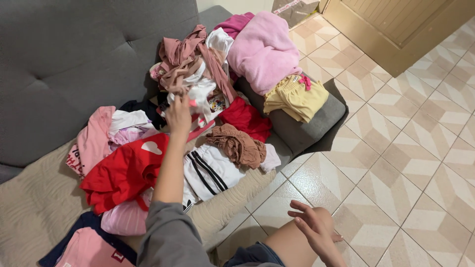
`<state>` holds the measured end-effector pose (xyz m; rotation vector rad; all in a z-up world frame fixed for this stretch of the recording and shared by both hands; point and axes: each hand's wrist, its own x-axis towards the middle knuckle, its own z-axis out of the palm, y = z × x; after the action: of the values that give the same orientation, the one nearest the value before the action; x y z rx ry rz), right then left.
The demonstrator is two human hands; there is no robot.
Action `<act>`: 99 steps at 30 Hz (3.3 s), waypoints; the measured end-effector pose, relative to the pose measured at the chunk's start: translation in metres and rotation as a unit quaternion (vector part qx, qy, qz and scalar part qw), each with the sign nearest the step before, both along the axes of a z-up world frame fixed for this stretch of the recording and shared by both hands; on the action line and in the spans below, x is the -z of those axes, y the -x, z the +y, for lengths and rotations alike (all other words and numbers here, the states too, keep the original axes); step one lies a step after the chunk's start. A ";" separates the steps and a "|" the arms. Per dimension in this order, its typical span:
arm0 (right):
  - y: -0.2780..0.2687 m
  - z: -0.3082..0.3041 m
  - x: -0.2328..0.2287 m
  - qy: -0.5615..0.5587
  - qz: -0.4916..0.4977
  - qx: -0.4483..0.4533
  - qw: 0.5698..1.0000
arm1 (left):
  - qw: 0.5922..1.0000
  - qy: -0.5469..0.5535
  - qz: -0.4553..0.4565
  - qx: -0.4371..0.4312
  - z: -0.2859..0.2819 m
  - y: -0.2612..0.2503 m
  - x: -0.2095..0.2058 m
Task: Organizing and putting away folded clothes into a storage cabinet.
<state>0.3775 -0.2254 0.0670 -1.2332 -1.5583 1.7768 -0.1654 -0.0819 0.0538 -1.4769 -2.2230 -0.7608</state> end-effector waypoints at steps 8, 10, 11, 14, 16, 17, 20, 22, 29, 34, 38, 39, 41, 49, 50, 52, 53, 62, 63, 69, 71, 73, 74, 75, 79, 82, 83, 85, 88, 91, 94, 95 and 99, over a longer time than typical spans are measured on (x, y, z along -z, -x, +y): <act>-0.033 -0.002 0.032 -0.028 0.014 -0.020 0.999 | 0.992 0.059 -0.083 0.068 -0.057 -0.075 -0.012; -0.030 -0.008 0.019 -0.022 0.011 -0.016 1.000 | 0.992 0.047 -0.096 0.069 -0.081 -0.074 -0.028; -0.025 -0.005 0.009 -0.013 -0.019 0.008 1.000 | 0.988 0.042 -0.125 0.081 -0.087 -0.066 -0.035; -0.014 -0.006 -0.001 -0.005 -0.032 0.011 0.999 | 0.981 0.030 -0.174 0.076 -0.116 -0.048 -0.056; -0.006 -0.007 -0.004 -0.012 -0.012 -0.011 1.000 | 0.980 0.018 -0.192 0.058 -0.134 -0.034 -0.072; -0.001 -0.007 -0.008 -0.018 -0.028 -0.030 0.999 | 0.985 -0.039 -0.165 0.023 -0.141 -0.027 -0.082; 0.007 -0.008 -0.009 -0.012 -0.042 -0.058 0.997 | 0.985 -0.138 -0.093 -0.035 -0.168 -0.015 -0.108; 0.009 -0.007 -0.009 0.000 -0.041 -0.064 0.997 | 0.981 -0.180 -0.050 -0.054 -0.184 -0.013 -0.114; 0.006 -0.007 -0.004 0.005 -0.045 -0.041 0.998 | 0.952 0.292 -0.048 -0.075 -0.184 -0.058 -0.031; 0.003 -0.012 -0.003 -0.008 -0.040 -0.057 0.998 | 0.961 0.220 -0.165 0.033 -0.098 -0.080 0.031; 0.004 -0.005 -0.002 -0.017 -0.042 -0.035 0.998 | 0.979 0.145 -0.135 0.051 -0.009 -0.061 0.116; 0.001 -0.006 0.000 -0.029 -0.039 -0.033 0.998 | 0.988 0.129 -0.077 0.023 0.012 -0.059 0.143; 0.003 -0.007 -0.002 -0.036 -0.038 -0.026 0.998 | 0.993 0.108 -0.042 -0.023 0.017 -0.058 0.144; 0.026 -0.006 -0.014 -0.004 -0.044 -0.017 0.999 | 0.979 0.154 0.039 -0.126 0.034 -0.040 0.146; 0.029 -0.005 -0.013 -0.014 -0.043 -0.026 0.999 | 0.978 0.168 0.051 -0.116 0.036 -0.035 0.146; 0.031 0.000 -0.012 -0.030 -0.042 -0.035 0.998 | 0.977 0.177 0.061 -0.107 0.043 -0.031 0.137; 0.031 0.002 -0.012 -0.031 -0.033 -0.047 0.998 | 0.977 0.183 0.046 -0.102 0.044 -0.030 0.129; 0.048 0.015 -0.036 -0.040 -0.060 -0.017 0.997 | 0.989 0.149 0.021 -0.003 0.013 -0.087 0.004; 0.053 0.016 -0.039 -0.039 -0.060 -0.016 0.997 | 0.983 0.182 0.022 0.020 0.008 -0.095 -0.014; 0.059 0.005 -0.035 -0.044 0.007 0.019 0.999 | 0.975 0.127 0.033 0.178 -0.055 -0.199 -0.088; 0.061 0.001 -0.051 -0.147 -0.031 0.047 0.987 | 0.965 0.097 0.033 0.243 -0.067 -0.224 -0.105; 0.056 -0.001 -0.071 -0.248 -0.078 0.083 0.962 | 0.947 0.064 0.034 0.314 -0.073 -0.252 -0.119; 0.050 -0.001 -0.082 -0.283 -0.112 0.109 0.946 | 0.924 0.067 0.003 0.376 -0.075 -0.268 -0.125; 0.044 -0.004 -0.093 -0.315 -0.149 0.140 0.927 | 0.894 0.070 -0.027 0.441 -0.075 -0.285 -0.130; -0.009 -0.016 -0.095 -0.255 -0.137 0.249 0.924 | 0.799 0.086 -0.053 0.593 -0.077 -0.361 -0.155; -0.057 -0.039 -0.099 -0.348 -0.243 0.331 0.843 | 0.706 0.089 -0.058 0.700 -0.086 -0.424 -0.168; -0.075 -0.050 -0.102 -0.310 -0.214 0.377 0.846 | 0.676 0.088 -0.051 0.729 -0.090 -0.446 -0.168; -0.113 -0.078 -0.099 -0.272 -0.191 0.462 0.822 | 0.609 0.085 -0.036 0.788 -0.102 -0.487 -0.168; -0.165 -0.132 -0.101 -0.402 -0.290 0.425 0.757 | 0.504 0.086 -0.003 0.859 -0.123 -0.544 -0.174; -0.181 -0.186 -0.120 -0.342 -0.320 0.507 0.724 | 0.370 0.130 -0.034 0.919 -0.145 -0.598 -0.184; -0.198 -0.248 -0.115 -0.280 -0.299 0.599 0.688 | 0.247 0.223 -0.084 0.939 -0.185 -0.655 -0.182; -0.205 -0.269 -0.109 -0.290 -0.307 0.618 0.664 | 0.221 0.250 -0.104 0.937 -0.201 -0.674 -0.168; -0.224 -0.341 -0.104 -0.284 -0.412 0.644 0.579 | 0.134 0.339 -0.130 0.922 -0.273 -0.730 -0.164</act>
<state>0.6019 -0.5660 0.1714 -2.0445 -0.7935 -0.3056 0.5648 -0.3547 0.2180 1.9869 -0.6328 0.0120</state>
